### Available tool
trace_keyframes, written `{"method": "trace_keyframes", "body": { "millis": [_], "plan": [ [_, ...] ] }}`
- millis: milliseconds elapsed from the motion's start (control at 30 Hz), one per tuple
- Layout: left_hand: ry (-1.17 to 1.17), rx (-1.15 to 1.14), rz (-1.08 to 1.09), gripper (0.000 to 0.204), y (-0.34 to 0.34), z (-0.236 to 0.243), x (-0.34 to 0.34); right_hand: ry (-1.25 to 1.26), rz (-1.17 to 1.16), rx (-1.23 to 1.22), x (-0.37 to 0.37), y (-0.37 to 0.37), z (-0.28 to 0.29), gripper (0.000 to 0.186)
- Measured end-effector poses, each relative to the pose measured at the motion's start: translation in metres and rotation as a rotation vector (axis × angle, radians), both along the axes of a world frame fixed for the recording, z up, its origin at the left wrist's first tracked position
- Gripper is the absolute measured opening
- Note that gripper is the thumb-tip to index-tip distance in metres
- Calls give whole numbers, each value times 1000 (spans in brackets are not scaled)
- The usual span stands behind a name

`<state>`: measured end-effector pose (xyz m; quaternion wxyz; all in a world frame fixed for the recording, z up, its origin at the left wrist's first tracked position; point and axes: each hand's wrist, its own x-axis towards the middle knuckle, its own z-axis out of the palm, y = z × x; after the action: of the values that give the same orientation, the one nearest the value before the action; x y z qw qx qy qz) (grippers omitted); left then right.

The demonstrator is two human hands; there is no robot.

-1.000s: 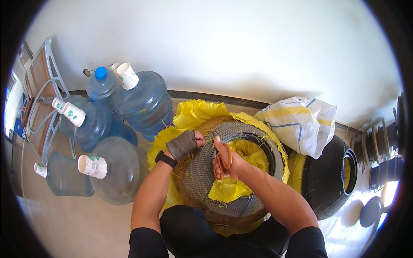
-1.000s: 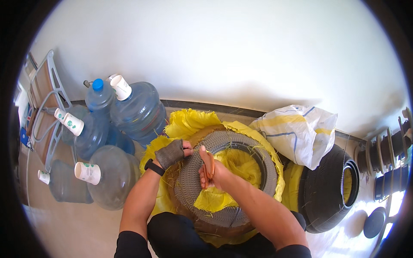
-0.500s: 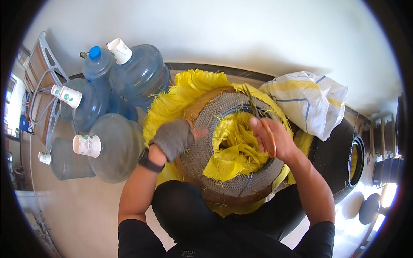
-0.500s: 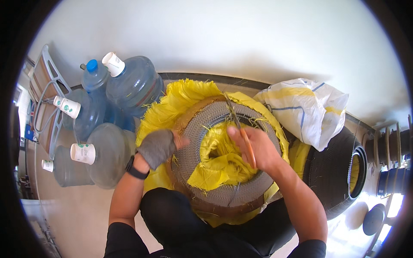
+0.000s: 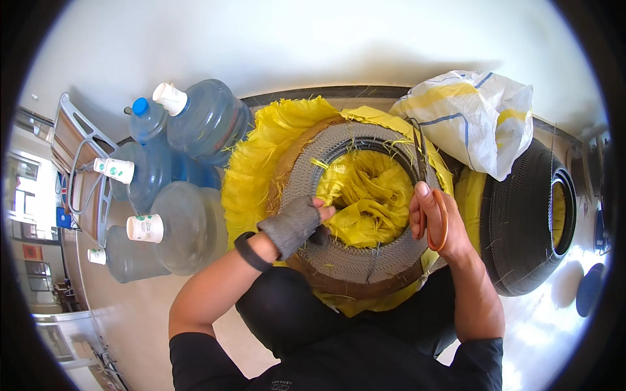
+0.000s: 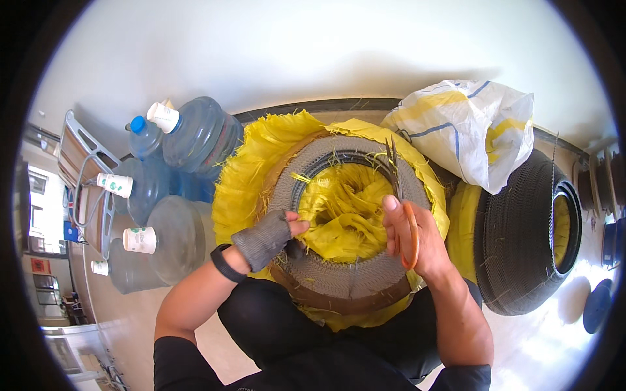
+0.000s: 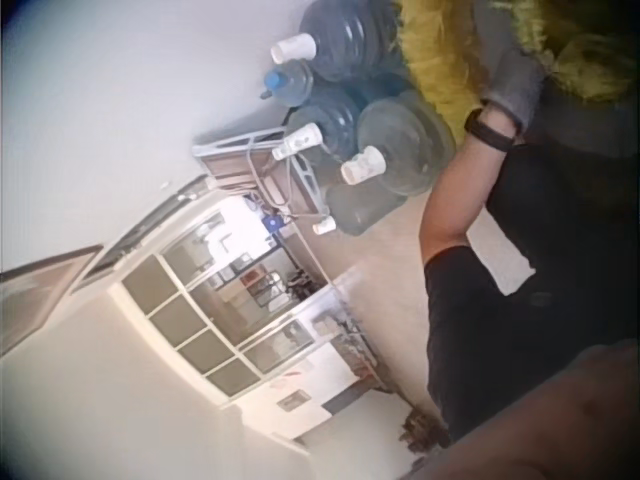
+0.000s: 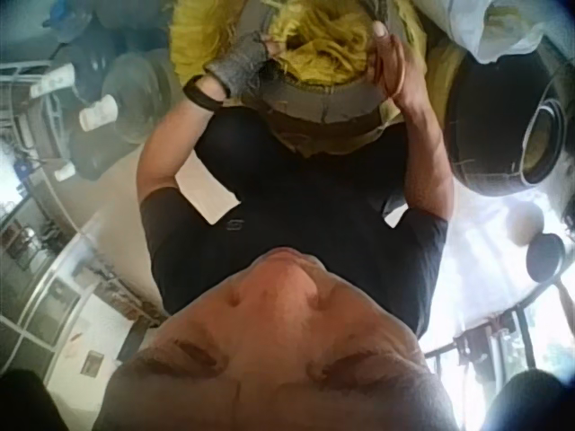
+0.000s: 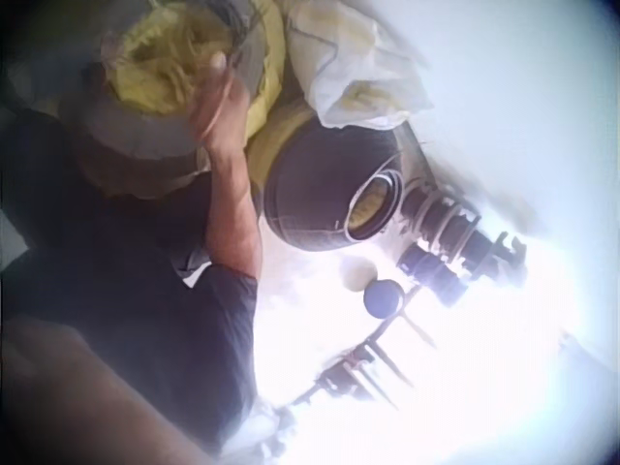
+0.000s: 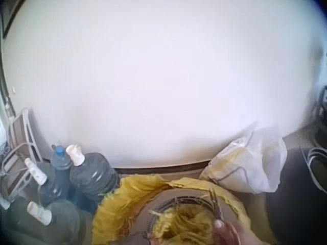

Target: The person uses scissors to cut a yellow fabric covering wrapped around a circular object. The person then pulls away the cut fabric pieces by hand, revealing a gray mesh layer underneath.

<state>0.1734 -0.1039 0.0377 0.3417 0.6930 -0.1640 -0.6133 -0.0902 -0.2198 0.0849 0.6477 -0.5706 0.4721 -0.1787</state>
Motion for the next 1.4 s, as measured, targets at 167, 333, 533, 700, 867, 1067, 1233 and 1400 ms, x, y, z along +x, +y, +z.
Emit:
{"method": "trace_keyframes", "body": {
  "millis": [167,333,533,700,867,1067,1233,1400],
  "plan": [
    [-806,-279,-984,29,-55,-24,-9,-64,-33,7,-1,-1,4,65],
    [-1133,-349,-1563,24,-101,-52,-46,-69,-1,-5,1,5,12,60],
    [-1002,-409,-1608,23,-104,-143,-82,-151,10,-87,-27,-1,17,36],
    [-824,-450,-1510,26,-93,-177,-44,65,55,-359,-21,-2,31,46],
    [-701,-522,-1473,30,-92,-163,-42,41,-87,-728,-48,-2,17,38],
    [-809,-264,-1605,33,-99,-61,-72,115,-167,-701,-95,-16,15,35],
    [-692,-252,-1214,31,-99,17,-86,119,-384,-626,-136,-17,18,22],
    [-717,-315,-1365,32,-106,9,-63,136,-505,-537,-168,-12,25,17]
  ]
}}
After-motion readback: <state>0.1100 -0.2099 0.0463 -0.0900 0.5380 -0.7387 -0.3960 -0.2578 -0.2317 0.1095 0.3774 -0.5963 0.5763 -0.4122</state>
